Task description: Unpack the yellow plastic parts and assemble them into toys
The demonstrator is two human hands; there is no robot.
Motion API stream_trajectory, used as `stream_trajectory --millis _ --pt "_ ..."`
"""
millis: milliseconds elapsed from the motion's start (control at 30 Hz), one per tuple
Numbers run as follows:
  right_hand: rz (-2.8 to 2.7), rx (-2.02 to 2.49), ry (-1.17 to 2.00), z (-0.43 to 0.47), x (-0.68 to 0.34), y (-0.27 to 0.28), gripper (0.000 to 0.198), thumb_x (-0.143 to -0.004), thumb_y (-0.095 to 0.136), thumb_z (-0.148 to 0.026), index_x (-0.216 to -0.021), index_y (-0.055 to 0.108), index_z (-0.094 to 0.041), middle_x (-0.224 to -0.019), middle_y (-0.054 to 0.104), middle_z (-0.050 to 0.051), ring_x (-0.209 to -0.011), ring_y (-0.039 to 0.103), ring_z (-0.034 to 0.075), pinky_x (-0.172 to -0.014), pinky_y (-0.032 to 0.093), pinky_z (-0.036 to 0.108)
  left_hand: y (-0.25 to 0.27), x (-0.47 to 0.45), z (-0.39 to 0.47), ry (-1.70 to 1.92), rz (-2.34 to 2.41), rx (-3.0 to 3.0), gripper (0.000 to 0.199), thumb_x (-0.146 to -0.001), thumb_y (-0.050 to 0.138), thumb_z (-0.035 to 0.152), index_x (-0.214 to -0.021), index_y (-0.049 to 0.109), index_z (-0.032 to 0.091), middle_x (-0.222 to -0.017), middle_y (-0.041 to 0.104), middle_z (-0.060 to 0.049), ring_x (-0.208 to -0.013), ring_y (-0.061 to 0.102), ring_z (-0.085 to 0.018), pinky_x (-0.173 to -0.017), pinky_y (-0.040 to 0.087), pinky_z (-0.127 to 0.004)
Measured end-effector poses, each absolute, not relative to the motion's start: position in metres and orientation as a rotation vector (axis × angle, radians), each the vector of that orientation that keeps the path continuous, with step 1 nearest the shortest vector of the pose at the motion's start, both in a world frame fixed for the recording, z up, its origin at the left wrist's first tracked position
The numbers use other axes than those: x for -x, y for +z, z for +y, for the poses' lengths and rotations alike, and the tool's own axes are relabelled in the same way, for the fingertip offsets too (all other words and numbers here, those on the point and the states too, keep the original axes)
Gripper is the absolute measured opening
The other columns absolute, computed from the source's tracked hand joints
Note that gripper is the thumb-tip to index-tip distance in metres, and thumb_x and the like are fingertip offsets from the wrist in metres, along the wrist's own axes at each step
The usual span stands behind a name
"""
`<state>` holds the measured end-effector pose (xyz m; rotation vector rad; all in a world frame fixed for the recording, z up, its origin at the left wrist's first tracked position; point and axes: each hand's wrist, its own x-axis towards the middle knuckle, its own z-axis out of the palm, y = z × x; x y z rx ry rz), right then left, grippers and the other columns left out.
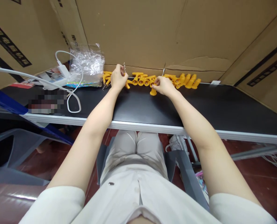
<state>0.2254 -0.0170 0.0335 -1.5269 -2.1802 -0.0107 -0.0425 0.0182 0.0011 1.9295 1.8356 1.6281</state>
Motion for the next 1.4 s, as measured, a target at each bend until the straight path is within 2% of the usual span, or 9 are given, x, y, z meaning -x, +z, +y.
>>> stream_trajectory --millis 100,200,433,600,700,800,1000,1200,1400 --pt "-2.127 1.566 0.136 -0.015 -0.228 0.030 0.013 -0.085 0.076 -0.024 -0.092 0.067 -0.017 -0.095 0.073 0.012 -0.102 0.073 0.033 -0.096 0.059 0.049 0.003 0.039 0.017 1.607 1.818 -1.968 0.028 -0.089 0.063 0.012 -0.113 0.058 0.024 -0.100 0.072 -0.005 -0.110 0.072 -0.026 -0.114 0.050 -0.045" --pt "-2.091 1.492 0.240 -0.013 -0.229 0.027 0.015 -0.084 0.078 -0.025 -0.089 0.066 -0.018 -0.089 0.071 0.010 -0.098 0.073 0.031 -0.091 0.060 0.047 0.003 0.035 0.016 1.594 1.768 -2.029 0.029 -0.089 0.063 0.012 -0.115 0.058 0.023 -0.097 0.071 -0.005 -0.104 0.073 -0.025 -0.109 0.052 -0.044" --pt "-2.066 1.454 0.266 -0.007 -0.233 0.021 0.019 -0.083 0.080 -0.027 -0.087 0.063 -0.020 -0.085 0.068 0.008 -0.097 0.072 0.031 -0.093 0.060 0.049 -0.001 0.027 0.013 1.503 1.630 -2.172 0.031 -0.088 0.065 0.013 -0.117 0.061 0.022 -0.093 0.071 -0.004 -0.098 0.072 -0.023 -0.103 0.054 -0.043" --pt "-2.050 1.458 0.285 -0.012 -0.232 0.023 0.021 -0.083 0.080 -0.026 -0.086 0.060 -0.020 -0.085 0.068 0.007 -0.094 0.073 0.030 -0.093 0.060 0.049 0.001 0.022 0.008 1.374 1.640 -2.162 0.022 -0.084 0.065 0.008 -0.103 0.064 0.020 -0.097 0.071 -0.005 -0.101 0.070 -0.022 -0.104 0.054 -0.040" --pt "-2.035 1.480 0.324 -0.016 -0.231 0.025 0.023 -0.084 0.079 -0.024 -0.085 0.057 -0.020 -0.086 0.067 0.007 -0.094 0.074 0.030 -0.092 0.061 0.048 0.005 0.018 0.000 1.245 1.671 -2.117 0.025 -0.080 0.067 0.006 -0.101 0.064 0.020 -0.097 0.070 -0.004 -0.100 0.069 -0.022 -0.105 0.054 -0.039" --pt "-2.029 1.490 0.340 -0.018 -0.231 0.026 0.022 -0.085 0.079 -0.025 -0.086 0.057 -0.020 -0.087 0.067 0.007 -0.092 0.074 0.029 -0.090 0.061 0.047 0.007 0.016 -0.007 1.103 1.700 -2.066 0.028 -0.077 0.069 0.006 -0.102 0.064 0.019 -0.092 0.067 -0.002 -0.095 0.069 -0.022 -0.101 0.056 -0.040" --pt "-2.031 1.508 0.322 -0.019 -0.229 0.027 0.021 -0.086 0.079 -0.026 -0.089 0.059 -0.020 -0.091 0.068 0.007 -0.095 0.074 0.028 -0.092 0.060 0.046 0.008 0.016 -0.011 0.865 1.740 -2.054 0.023 -0.069 0.070 0.006 -0.082 0.059 0.021 -0.077 0.059 0.000 -0.089 0.070 -0.023 -0.102 0.059 -0.043" --pt "-2.035 1.518 0.237 -0.017 -0.230 0.027 0.021 -0.083 0.081 -0.025 -0.088 0.061 -0.020 -0.094 0.070 0.008 -0.098 0.073 0.029 -0.098 0.058 0.048 0.002 0.018 -0.003 0.795 1.716 -2.173 0.017 -0.071 0.070 0.012 -0.085 0.068 0.021 -0.076 0.066 -0.001 -0.086 0.071 -0.024 -0.101 0.061 -0.044" --pt "-2.070 1.563 0.217 -0.011 -0.231 0.019 0.029 -0.075 0.085 -0.027 -0.089 0.061 -0.019 -0.094 0.070 0.009 -0.094 0.069 0.028 -0.094 0.058 0.047 -0.001 0.020 0.002 0.944 1.627 -2.227 0.013 -0.076 0.075 0.016 -0.088 0.070 0.020 -0.085 0.074 -0.005 -0.088 0.070 -0.022 -0.094 0.059 -0.039"
